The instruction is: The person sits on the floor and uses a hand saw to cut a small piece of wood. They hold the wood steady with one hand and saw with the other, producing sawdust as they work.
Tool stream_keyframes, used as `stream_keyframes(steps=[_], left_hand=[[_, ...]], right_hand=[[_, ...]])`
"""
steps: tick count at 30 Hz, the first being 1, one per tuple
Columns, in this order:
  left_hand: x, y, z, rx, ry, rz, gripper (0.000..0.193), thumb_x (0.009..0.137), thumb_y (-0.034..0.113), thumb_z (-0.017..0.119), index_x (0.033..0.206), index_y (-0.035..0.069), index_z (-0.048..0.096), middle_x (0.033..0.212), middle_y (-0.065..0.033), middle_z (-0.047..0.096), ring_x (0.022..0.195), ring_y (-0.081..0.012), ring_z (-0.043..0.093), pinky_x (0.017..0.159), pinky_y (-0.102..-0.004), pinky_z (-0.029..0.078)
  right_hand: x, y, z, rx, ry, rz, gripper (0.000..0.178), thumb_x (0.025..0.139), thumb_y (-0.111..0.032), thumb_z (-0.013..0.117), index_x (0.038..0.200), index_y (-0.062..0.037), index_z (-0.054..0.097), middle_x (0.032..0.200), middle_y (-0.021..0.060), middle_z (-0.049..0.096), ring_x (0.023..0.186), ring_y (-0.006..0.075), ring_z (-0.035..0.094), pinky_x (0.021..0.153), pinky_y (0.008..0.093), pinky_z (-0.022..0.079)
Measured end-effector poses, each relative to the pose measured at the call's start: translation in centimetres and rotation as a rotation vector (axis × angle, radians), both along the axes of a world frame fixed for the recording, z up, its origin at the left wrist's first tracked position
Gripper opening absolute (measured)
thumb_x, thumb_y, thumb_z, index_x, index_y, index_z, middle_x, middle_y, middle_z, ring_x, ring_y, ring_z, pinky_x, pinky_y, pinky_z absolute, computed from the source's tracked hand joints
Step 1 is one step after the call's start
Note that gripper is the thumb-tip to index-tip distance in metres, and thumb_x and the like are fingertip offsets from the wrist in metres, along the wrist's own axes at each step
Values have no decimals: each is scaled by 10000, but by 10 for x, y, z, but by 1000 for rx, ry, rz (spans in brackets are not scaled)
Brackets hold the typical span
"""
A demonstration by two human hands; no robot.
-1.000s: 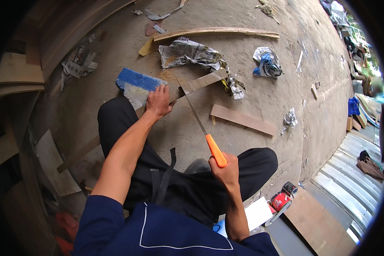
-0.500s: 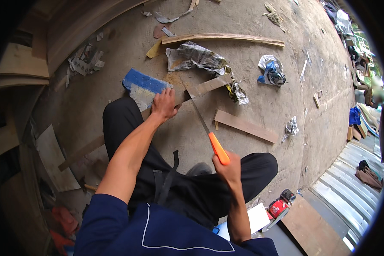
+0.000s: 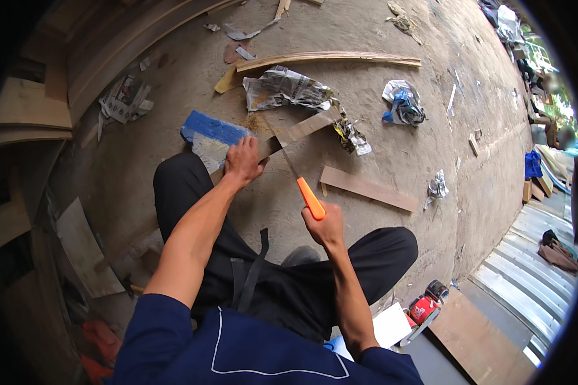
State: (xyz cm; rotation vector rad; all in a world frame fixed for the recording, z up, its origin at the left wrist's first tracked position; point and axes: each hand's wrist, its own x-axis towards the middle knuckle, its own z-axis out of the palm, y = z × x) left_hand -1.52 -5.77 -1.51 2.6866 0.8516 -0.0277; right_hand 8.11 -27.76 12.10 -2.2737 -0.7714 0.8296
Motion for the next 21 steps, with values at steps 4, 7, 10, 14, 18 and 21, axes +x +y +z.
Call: stream_keyframes(steps=[4, 7, 10, 14, 18, 21], left_hand=[[-4, 3, -5, 18, 11, 9, 558, 747, 400, 758, 1070, 23, 503, 1040, -136, 546, 1004, -291, 559, 790, -418, 443], [-5, 1, 0, 6, 9, -47, 557, 747, 400, 757, 1068, 23, 504, 1044, -136, 548, 1004, -288, 559, 797, -418, 445], [-5, 1, 3, 13, 0, -31, 557, 726, 373, 769, 1071, 30, 499, 1038, -124, 543, 1011, -280, 554, 785, -408, 439], [3, 4, 2, -13, -50, 1, 550, 737, 379, 761, 1068, 26, 498, 1024, -130, 545, 991, -298, 556, 789, -421, 439], [11, 14, 6, -4, -57, 42, 540, 753, 401, 749, 1055, 16, 520, 1029, -140, 560, 993, -315, 560, 803, -421, 449], [2, 10, 1, 27, -24, 27, 540, 751, 402, 750, 1059, 20, 525, 1033, -139, 566, 994, -317, 564, 799, -425, 454]], right_hand=[[3, 12, 1, 146, -59, 41, 230, 766, -179, 639, 694, 29, 571, 627, 224, 561, 550, 392, 563, 539, 416, 440], [-9, -9, 27, 77, 72, -17, 204, 756, -152, 651, 703, 30, 577, 633, 217, 573, 563, 392, 572, 551, 411, 447], [-13, -45, 53, 65, 71, -33, 217, 758, -175, 654, 708, 26, 588, 633, 219, 575, 572, 398, 573, 560, 419, 452], [0, -7, 18, 78, -9, 0, 235, 761, -205, 650, 708, 19, 601, 637, 214, 584, 592, 395, 587, 569, 432, 460], [1, 2, 8, 126, -75, 52, 240, 761, -216, 649, 712, 15, 608, 646, 209, 595, 602, 392, 595, 575, 436, 466], [-6, -28, 40, 77, 48, -8, 240, 762, -218, 648, 714, 14, 613, 655, 216, 597, 611, 400, 595, 581, 438, 472]])
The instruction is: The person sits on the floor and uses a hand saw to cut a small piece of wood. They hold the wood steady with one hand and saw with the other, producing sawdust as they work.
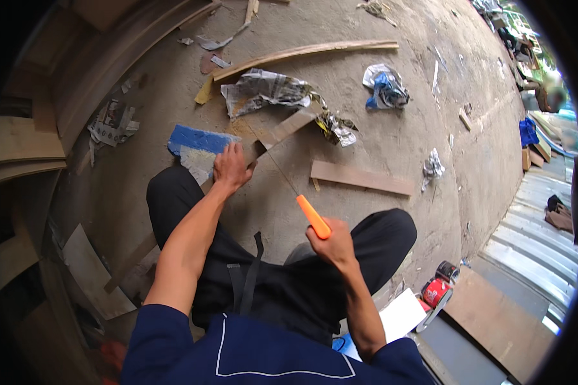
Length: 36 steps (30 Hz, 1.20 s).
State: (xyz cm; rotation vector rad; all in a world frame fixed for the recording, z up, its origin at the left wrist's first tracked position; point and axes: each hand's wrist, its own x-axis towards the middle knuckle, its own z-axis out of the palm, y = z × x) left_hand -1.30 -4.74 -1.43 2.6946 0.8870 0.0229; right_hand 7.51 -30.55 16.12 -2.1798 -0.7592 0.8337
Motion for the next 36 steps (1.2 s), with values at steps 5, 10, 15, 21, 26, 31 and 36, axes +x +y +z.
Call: stream_keyframes(steps=[5, 10, 15, 21, 26, 31, 36], left_hand=[[0, -8, -4, -33, -23, -46, 573, 747, 411, 745, 1084, 11, 510, 1062, -139, 550, 1025, -314, 550, 803, -430, 448], [-6, -13, -6, -21, 31, -14, 577, 749, 413, 743, 1093, 11, 514, 1069, -137, 550, 1030, -317, 547, 804, -429, 448], [-2, -7, -5, 28, -22, -47, 577, 749, 412, 742, 1093, 10, 514, 1046, -143, 552, 1017, -316, 548, 796, -433, 446], [10, -2, 4, 14, -12, 0, 551, 744, 403, 744, 1064, 20, 511, 1019, -141, 564, 987, -326, 558, 801, -432, 447], [-8, -18, 0, 49, -3, -192, 541, 722, 410, 765, 1021, 32, 518, 982, -127, 551, 959, -300, 571, 751, -423, 474], [-7, -19, 0, 48, 9, -132, 552, 745, 431, 755, 1038, 27, 518, 999, -131, 549, 979, -308, 565, 770, -422, 462], [-1, -14, 3, 49, 8, -48, 551, 760, 423, 745, 1083, 31, 528, 1059, -132, 554, 1020, -313, 547, 820, -432, 432]], right_hand=[[9, 30, -32, -23, -86, 24, 256, 761, -235, 651, 716, 15, 619, 647, 217, 596, 620, 412, 595, 589, 441, 477], [-3, 15, -22, 63, -90, 15, 253, 761, -210, 641, 675, 17, 573, 628, 218, 569, 563, 403, 548, 560, 441, 445], [-7, -12, -1, 12, -4, -27, 267, 768, -252, 646, 712, 8, 619, 660, 227, 600, 624, 421, 594, 611, 465, 480], [7, 32, -36, 72, -108, -12, 270, 765, -254, 647, 717, 11, 616, 663, 222, 602, 623, 409, 594, 604, 457, 474], [-20, 5, -20, 61, 12, -81, 254, 757, -203, 648, 670, 23, 575, 632, 222, 580, 567, 399, 565, 561, 433, 451], [-28, -13, 23, 52, -11, -135, 219, 763, -180, 654, 717, 26, 595, 635, 218, 581, 561, 381, 573, 558, 420, 456], [-6, -27, 76, 76, 48, -154, 196, 766, -172, 652, 734, 18, 613, 635, 200, 592, 577, 362, 604, 562, 391, 478]])
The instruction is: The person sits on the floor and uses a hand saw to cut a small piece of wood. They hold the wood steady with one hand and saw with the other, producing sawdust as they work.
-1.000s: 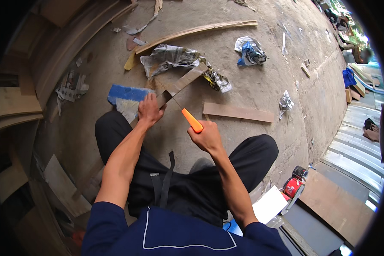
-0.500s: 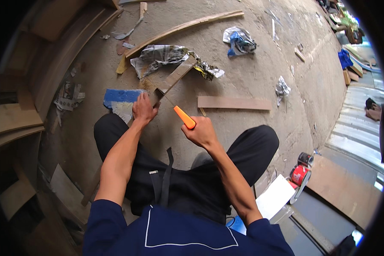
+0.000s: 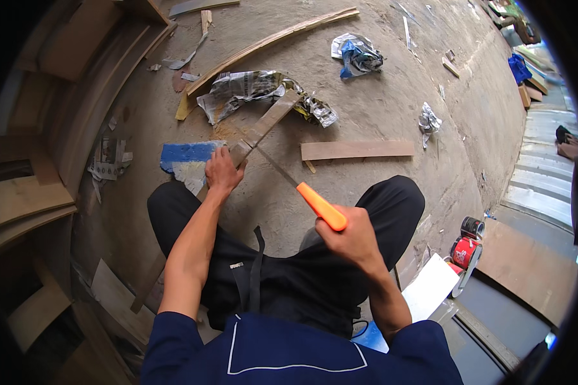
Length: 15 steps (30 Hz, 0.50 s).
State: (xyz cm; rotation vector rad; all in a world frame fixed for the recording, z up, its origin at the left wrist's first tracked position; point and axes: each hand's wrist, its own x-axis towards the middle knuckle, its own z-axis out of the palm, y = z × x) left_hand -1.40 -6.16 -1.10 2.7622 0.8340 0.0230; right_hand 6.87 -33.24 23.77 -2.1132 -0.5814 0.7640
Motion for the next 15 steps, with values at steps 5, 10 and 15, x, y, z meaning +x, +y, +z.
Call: stream_keyframes(steps=[5, 10, 15], left_hand=[[2, -2, 3, 23, 14, 18, 600, 753, 467, 741, 1117, 35, 539, 1083, -124, 560, 1042, -313, 535, 848, -431, 416], [1, -2, 19, 34, -31, -2, 653, 750, 526, 721, 1153, 38, 560, 1087, -141, 582, 1034, -315, 537, 840, -428, 408], [17, 9, 29, -381, -20, 1, 765, 782, 619, 664, 1219, -4, 579, 1160, -199, 622, 1133, -319, 552, 978, -403, 385]], right_hand=[[41, -9, 7, 114, -117, -55, 187, 773, -162, 643, 768, 23, 620, 614, 176, 587, 523, 300, 583, 548, 369, 462], [76, -3, -52, 279, -77, -228, 210, 795, -175, 642, 734, 20, 592, 606, 162, 569, 515, 286, 549, 540, 374, 444], [77, -17, -61, 312, -236, -295, 222, 797, -166, 641, 700, 20, 568, 598, 165, 561, 506, 279, 542, 530, 369, 441]])
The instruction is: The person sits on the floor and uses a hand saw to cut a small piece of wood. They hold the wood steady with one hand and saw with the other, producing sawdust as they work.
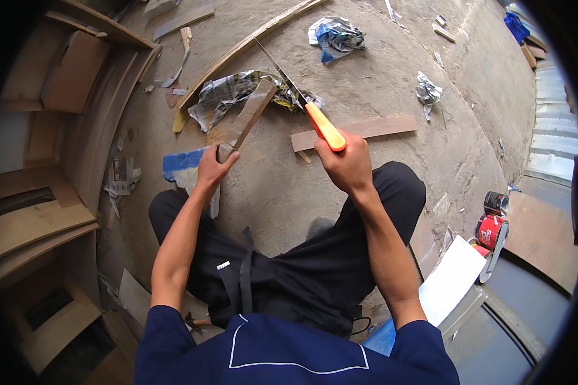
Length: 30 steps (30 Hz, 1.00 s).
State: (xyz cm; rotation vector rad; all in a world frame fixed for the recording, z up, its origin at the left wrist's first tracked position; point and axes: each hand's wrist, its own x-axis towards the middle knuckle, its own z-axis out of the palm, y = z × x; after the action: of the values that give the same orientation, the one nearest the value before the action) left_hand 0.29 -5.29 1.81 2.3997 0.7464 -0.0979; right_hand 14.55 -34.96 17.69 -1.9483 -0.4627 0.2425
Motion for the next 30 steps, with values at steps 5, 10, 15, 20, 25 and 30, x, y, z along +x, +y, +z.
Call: stream_keyframes(steps=[5, 10, 15, 20, 25, 30], left_hand=[[31, 37, -17, -469, 31, 132, 795, 871, 696, 500, 1179, -24, 635, 1163, -168, 638, 1100, -216, 567, 970, -334, 401], [42, 35, -19, -386, 232, 86, 747, 834, 690, 576, 1036, -23, 665, 949, -84, 630, 880, -162, 554, 802, -298, 439], [35, 22, -27, -307, 29, 177, 601, 762, 585, 736, 888, 8, 625, 824, -53, 630, 763, -183, 583, 713, -326, 464], [30, -25, -11, 233, -167, 151, 611, 639, 452, 869, 991, 29, 604, 946, -114, 663, 891, -282, 640, 773, -391, 496], [19, -27, -14, 129, -282, 252, 619, 640, 441, 870, 1041, 40, 622, 1005, -142, 668, 941, -311, 643, 798, -406, 500], [9, 6, -26, -353, -331, 358, 453, 787, 386, 781, 1036, 18, 689, 958, -111, 715, 854, -191, 662, 766, -317, 501]], right_hand=[[6, 4, 3, 61, -8, -25, 229, 794, -171, 647, 685, 15, 569, 578, 163, 555, 489, 267, 539, 521, 366, 440], [6, -3, 4, 73, -10, -30, 239, 795, -175, 649, 676, 14, 564, 549, 140, 538, 473, 231, 519, 507, 356, 430], [1, -4, 7, 41, -53, 3, 228, 803, -169, 648, 694, 15, 567, 554, 116, 535, 487, 180, 504, 507, 341, 418], [-10, 1, 15, 47, -72, 15, 232, 784, -166, 650, 668, 14, 563, 569, 167, 561, 483, 302, 552, 514, 380, 441], [-21, 8, 20, 29, -101, 104, 200, 785, -154, 648, 705, 17, 581, 615, 174, 583, 532, 316, 581, 538, 384, 454], [-30, 14, 18, -5, -92, 150, 176, 778, -150, 652, 732, 13, 603, 631, 171, 595, 545, 316, 590, 548, 378, 464]])
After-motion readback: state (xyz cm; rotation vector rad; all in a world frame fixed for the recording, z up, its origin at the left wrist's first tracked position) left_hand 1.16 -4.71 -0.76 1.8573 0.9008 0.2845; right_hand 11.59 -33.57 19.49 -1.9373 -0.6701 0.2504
